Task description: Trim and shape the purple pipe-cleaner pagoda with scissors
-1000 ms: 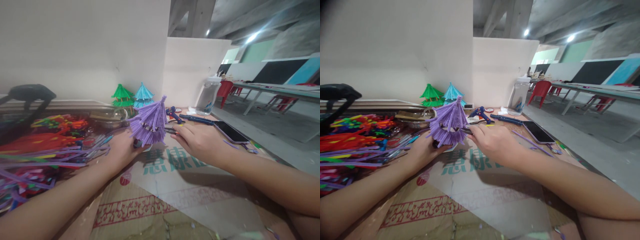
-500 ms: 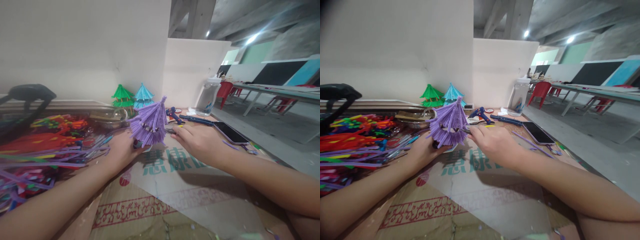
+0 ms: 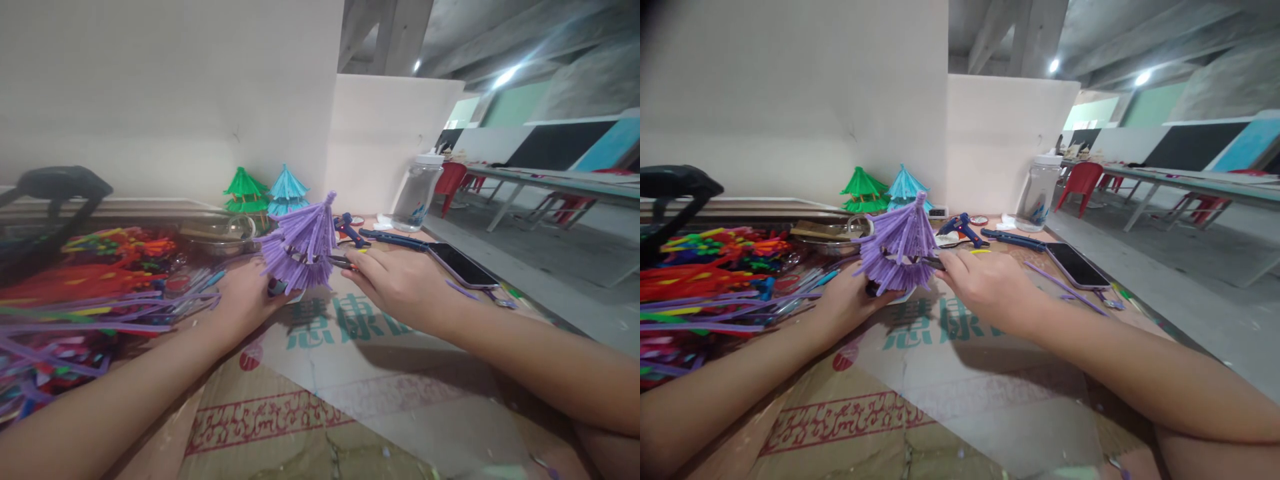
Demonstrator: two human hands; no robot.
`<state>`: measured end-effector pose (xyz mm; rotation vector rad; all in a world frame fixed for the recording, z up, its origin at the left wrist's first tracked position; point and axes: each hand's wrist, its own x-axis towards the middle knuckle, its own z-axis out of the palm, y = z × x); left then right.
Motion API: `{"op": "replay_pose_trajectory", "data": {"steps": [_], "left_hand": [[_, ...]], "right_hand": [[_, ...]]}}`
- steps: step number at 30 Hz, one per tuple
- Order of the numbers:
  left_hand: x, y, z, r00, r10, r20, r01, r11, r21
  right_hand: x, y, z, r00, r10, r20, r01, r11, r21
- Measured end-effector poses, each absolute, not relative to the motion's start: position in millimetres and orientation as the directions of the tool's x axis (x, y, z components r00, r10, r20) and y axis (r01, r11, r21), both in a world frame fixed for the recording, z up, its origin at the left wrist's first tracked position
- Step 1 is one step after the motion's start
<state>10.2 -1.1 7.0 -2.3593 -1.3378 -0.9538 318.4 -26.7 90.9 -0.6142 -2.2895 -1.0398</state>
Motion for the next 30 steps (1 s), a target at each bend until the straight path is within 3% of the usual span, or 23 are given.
{"op": "replay_pose_trajectory", "data": {"steps": [12,17,30], "left_hand": [[10.1,-1.7,6.9,0.325,0.715,0.619,0.871,-0.481,0.097],[10.3,-1.5,6.8,0.326,0.715,0.618,0.873,-0.478,0.094],[11.8,-3.7,10.0,0.321,0.73,0.604,0.879,-0.466,0.095]], "right_hand": [[319.4,-25.8,89.9,-0.744,0.149,0.651,0.576,0.637,0.512],[320.4,-27.4,92.3,-0.74,0.208,0.64,0.593,0.651,0.474],[319.6,-27.7,92.3,-0.747,0.197,0.635,0.605,0.597,0.526]]}}
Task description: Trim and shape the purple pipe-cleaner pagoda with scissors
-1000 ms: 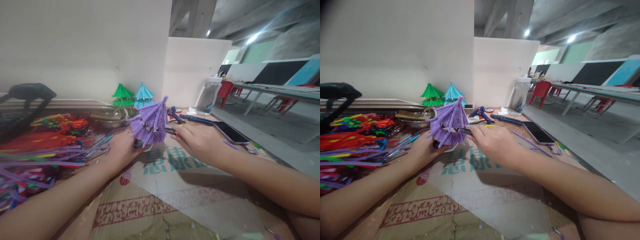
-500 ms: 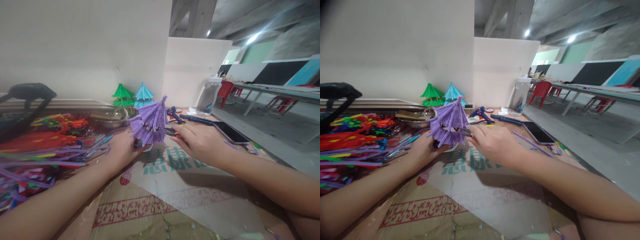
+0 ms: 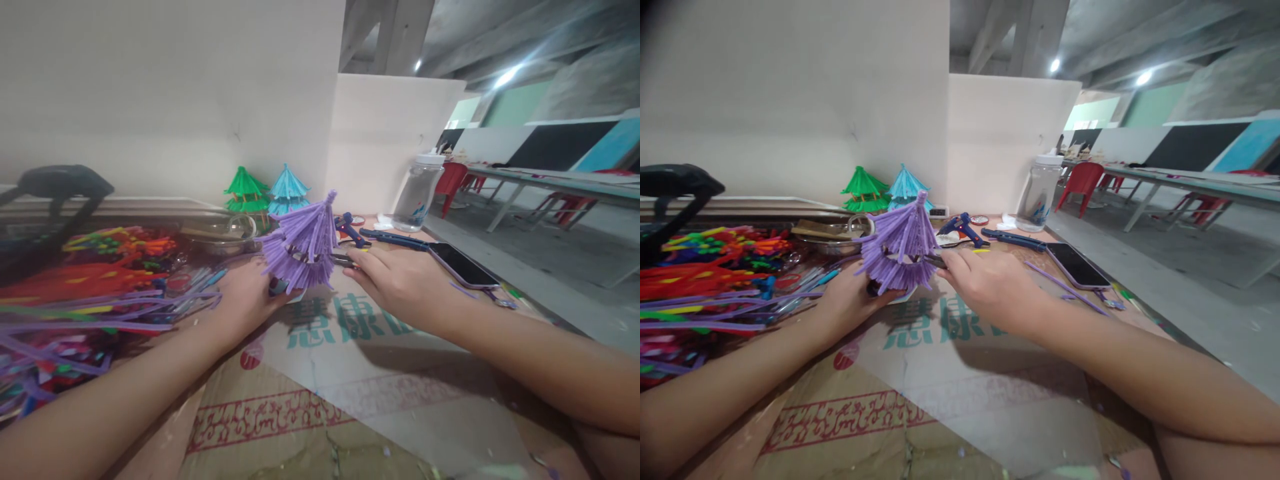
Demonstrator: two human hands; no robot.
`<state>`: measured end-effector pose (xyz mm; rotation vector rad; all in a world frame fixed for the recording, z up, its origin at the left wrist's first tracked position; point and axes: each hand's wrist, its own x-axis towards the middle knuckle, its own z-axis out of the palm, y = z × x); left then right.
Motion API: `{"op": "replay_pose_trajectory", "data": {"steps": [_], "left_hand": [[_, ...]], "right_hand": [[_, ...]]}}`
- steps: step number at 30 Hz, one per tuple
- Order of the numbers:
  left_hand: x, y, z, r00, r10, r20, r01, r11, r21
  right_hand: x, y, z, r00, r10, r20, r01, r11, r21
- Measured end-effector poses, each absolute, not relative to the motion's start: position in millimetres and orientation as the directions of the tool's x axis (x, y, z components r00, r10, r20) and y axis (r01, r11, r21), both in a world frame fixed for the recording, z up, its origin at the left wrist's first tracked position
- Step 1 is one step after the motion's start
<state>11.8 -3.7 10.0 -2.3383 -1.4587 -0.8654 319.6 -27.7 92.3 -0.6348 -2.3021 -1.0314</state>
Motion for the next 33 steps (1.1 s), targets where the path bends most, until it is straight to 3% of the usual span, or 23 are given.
{"op": "replay_pose_trajectory", "data": {"steps": [10,13,17,20,23,29,33], "left_hand": [[12,-3,8,0.332,0.705,0.627,0.869,-0.487,0.088],[10,-1,5,0.305,0.734,0.607,0.881,-0.459,0.113],[5,6,1,0.317,0.748,0.583,0.883,-0.457,0.105],[3,12,-1,0.352,0.722,0.595,0.843,-0.521,0.134],[3,15,-2,0.345,0.719,0.604,0.824,-0.54,0.171],[4,15,1,0.303,0.749,0.589,0.838,-0.504,0.21],[3,13,2,0.324,0.747,0.58,0.825,-0.524,0.213]], "right_hand": [[321,-26,94,-0.737,0.215,0.641,0.598,0.649,0.471],[321,-27,97,-0.69,0.29,0.663,0.598,0.744,0.298],[313,-33,86,-0.561,0.491,0.666,0.52,0.835,-0.177],[304,-37,65,-0.55,0.568,0.612,0.417,0.822,-0.388],[300,-35,44,-0.552,0.593,0.586,0.352,0.803,-0.481],[296,-23,29,-0.588,0.62,0.52,0.36,0.776,-0.518],[292,-24,29,-0.545,0.668,0.507,0.327,0.726,-0.605]]}}
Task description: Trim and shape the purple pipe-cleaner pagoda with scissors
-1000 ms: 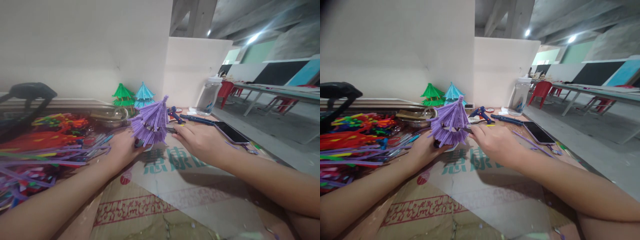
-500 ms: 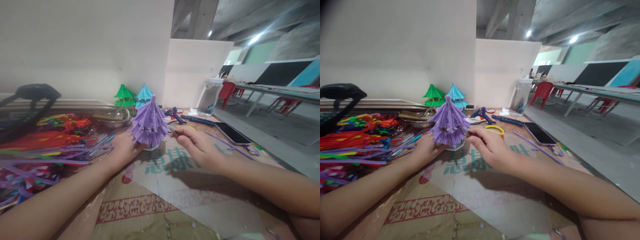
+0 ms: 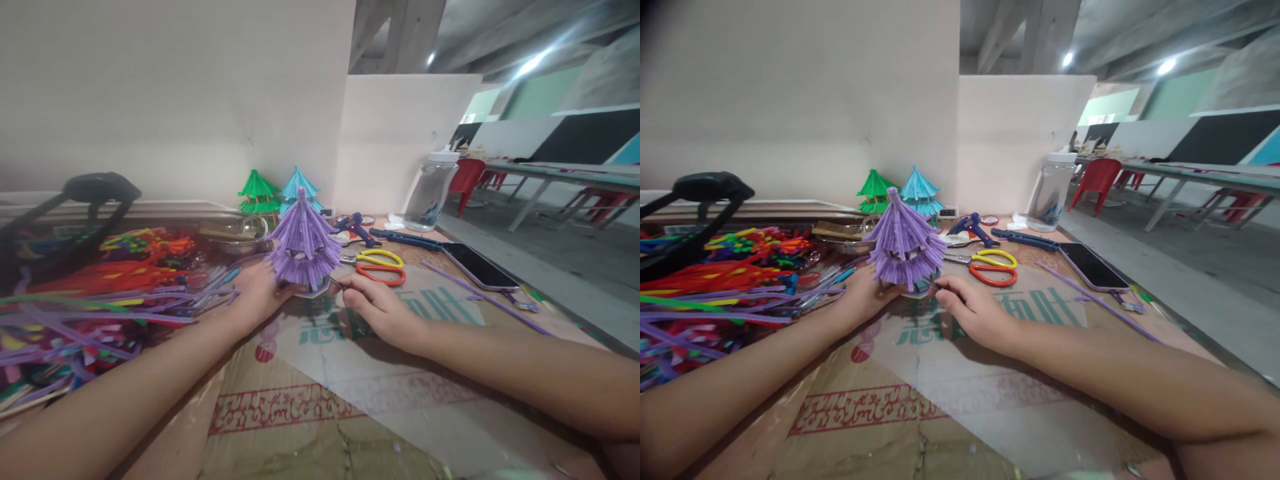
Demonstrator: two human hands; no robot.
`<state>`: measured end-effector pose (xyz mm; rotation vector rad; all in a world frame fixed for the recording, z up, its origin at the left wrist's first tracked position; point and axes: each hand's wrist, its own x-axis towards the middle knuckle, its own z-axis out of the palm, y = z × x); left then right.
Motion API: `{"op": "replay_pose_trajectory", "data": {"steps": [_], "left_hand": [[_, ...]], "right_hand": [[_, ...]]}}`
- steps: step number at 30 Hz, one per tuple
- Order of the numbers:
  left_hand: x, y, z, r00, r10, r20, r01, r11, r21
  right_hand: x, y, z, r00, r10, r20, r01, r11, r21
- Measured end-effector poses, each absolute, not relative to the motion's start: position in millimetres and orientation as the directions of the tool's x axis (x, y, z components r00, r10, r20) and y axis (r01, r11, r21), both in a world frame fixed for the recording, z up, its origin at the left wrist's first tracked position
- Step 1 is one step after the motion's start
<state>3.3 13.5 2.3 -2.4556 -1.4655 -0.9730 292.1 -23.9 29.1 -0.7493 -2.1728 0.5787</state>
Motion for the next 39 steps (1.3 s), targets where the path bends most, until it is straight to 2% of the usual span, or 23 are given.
{"op": "replay_pose_trajectory", "data": {"steps": [6,11,18,25,39], "left_hand": [[0,11,-3,0.264,0.774,0.576,0.896,-0.418,0.152],[-3,14,-6,0.326,0.747,0.579,0.868,-0.479,0.129],[-5,14,-5,0.309,0.815,0.491,0.918,-0.391,0.072],[-9,16,-5,0.361,0.786,0.503,0.906,-0.423,0.01],[-14,21,-11,0.38,0.779,0.499,0.903,-0.429,-0.017]], "right_hand": [[286,-30,29,-0.518,0.748,0.415,0.148,0.556,-0.818],[283,-31,32,-0.584,0.759,0.288,0.06,0.394,-0.917],[282,-31,33,-0.601,0.755,0.262,0.056,0.367,-0.929],[281,-31,33,-0.585,0.781,0.219,0.015,0.28,-0.96],[280,-25,28,-0.591,0.791,0.159,-0.026,0.178,-0.984]]}}
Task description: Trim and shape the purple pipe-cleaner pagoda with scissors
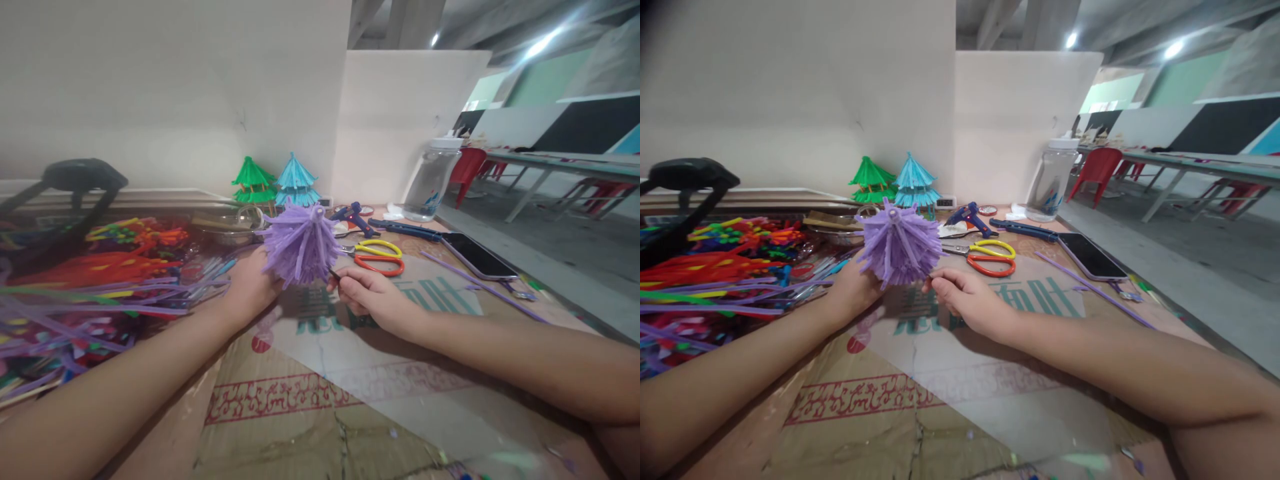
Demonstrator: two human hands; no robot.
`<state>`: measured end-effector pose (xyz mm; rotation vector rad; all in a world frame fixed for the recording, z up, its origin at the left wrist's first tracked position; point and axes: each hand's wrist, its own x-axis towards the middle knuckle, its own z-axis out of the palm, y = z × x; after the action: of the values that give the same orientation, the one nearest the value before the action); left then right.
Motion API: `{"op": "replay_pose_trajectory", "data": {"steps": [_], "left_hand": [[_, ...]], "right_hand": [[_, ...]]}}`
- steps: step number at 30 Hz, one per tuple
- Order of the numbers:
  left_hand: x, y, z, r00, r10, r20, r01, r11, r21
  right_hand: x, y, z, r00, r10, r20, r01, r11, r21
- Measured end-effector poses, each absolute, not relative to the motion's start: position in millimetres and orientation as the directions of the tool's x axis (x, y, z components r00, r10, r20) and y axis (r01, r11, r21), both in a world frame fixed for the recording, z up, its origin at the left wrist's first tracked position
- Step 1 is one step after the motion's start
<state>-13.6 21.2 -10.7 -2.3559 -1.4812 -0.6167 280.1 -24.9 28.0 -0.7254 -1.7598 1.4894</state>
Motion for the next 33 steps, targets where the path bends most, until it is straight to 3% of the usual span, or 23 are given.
{"op": "replay_pose_trajectory", "data": {"steps": [19,33], "left_hand": [[-7.5,18.6,-7.6,0.328,0.826,0.458,0.933,-0.361,-0.017],[-5.5,16.4,-6.1,0.323,0.817,0.478,0.927,-0.374,0.012]], "right_hand": [[278.5,-32.5,31.5,-0.601,0.792,0.106,-0.116,0.045,-0.992],[278.2,-31.1,30.3,-0.598,0.793,0.114,-0.107,0.062,-0.992]]}}
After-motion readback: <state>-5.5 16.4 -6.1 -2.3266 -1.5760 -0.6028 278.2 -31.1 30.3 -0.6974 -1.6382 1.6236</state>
